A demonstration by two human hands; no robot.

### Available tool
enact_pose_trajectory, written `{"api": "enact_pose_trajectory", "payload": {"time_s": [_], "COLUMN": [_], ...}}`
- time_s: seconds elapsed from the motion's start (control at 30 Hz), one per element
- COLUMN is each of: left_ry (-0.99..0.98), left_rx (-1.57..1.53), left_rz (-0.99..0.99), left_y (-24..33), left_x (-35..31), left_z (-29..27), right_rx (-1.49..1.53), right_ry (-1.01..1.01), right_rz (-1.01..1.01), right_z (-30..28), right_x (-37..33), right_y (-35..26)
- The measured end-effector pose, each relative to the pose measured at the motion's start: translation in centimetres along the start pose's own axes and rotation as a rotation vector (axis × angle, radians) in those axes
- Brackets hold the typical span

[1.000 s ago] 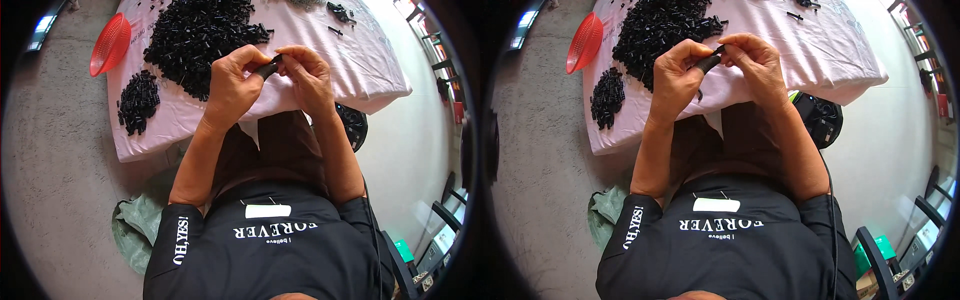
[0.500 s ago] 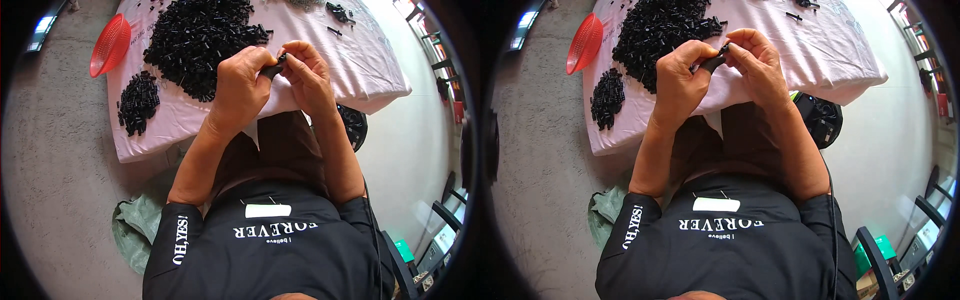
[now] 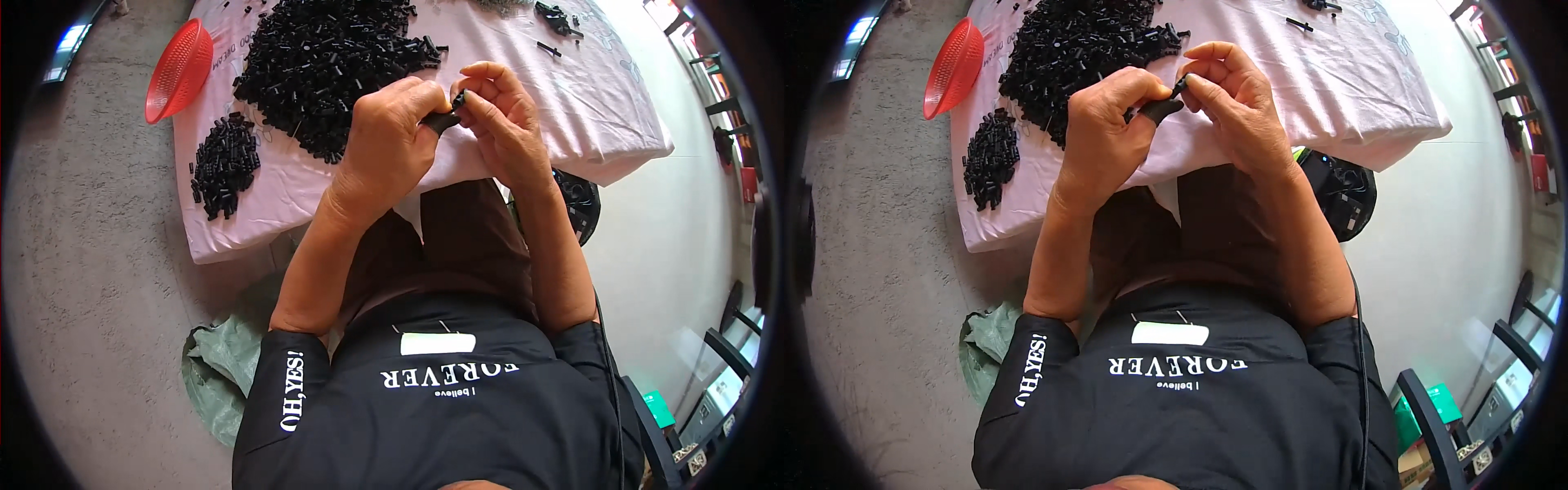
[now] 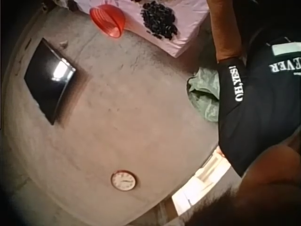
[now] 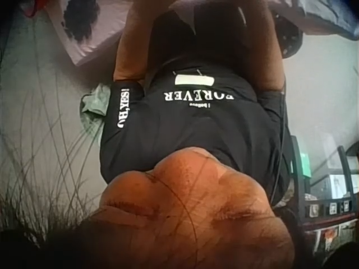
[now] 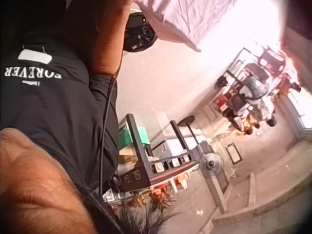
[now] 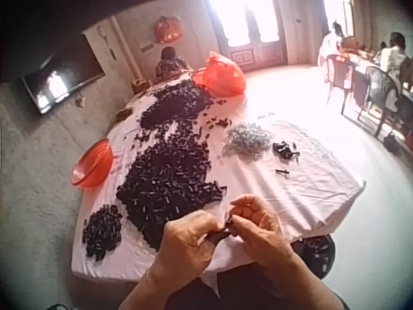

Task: The person assembles plastic components by hand, spreads small springs onto the table, and fits the springs into the plastic parts.

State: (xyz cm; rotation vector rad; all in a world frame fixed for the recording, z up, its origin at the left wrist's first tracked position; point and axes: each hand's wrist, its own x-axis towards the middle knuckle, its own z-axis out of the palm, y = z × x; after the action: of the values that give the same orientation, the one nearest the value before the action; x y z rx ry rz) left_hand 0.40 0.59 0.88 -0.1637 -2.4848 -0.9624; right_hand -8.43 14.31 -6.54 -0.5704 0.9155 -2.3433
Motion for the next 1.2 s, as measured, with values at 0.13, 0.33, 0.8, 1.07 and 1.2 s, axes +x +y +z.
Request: {"api": "enact_pose_trajectory", "payload": {"time_s": [0.13,0.33,0.8,1.07,1.2], "left_ry": [0.006,0.030,-0.014,-0.144,-0.105], "left_rx": [0.035,0.118,-0.111,0.045,0.010], "left_rz": [0.022,0.039,-0.098,0.058,0.093], "left_y": [0.0,0.5,0.5,-0.4,-0.3], "left_x": [-0.3,-0.8,0.3,0.7,0.7], "left_z": [0.0,0.1,0.2,-0.8,-0.3], "right_rx": [-0.017,-0.184,0.016,0.006,-0.006], "right_ry": [-0.095,-0.069,-0.045,-0.037,-0.047], "right_rz": [-0.003,-0.035,0.037,0.041,0.054], "right_z": [-0.6,-0.1,-0.4,0.1,-0.4], "right_x": [0.1,-0.2,-0.2,-0.1,-0.1], "right_y": [0.0,0.1,0.1,0.0,0.0]}}
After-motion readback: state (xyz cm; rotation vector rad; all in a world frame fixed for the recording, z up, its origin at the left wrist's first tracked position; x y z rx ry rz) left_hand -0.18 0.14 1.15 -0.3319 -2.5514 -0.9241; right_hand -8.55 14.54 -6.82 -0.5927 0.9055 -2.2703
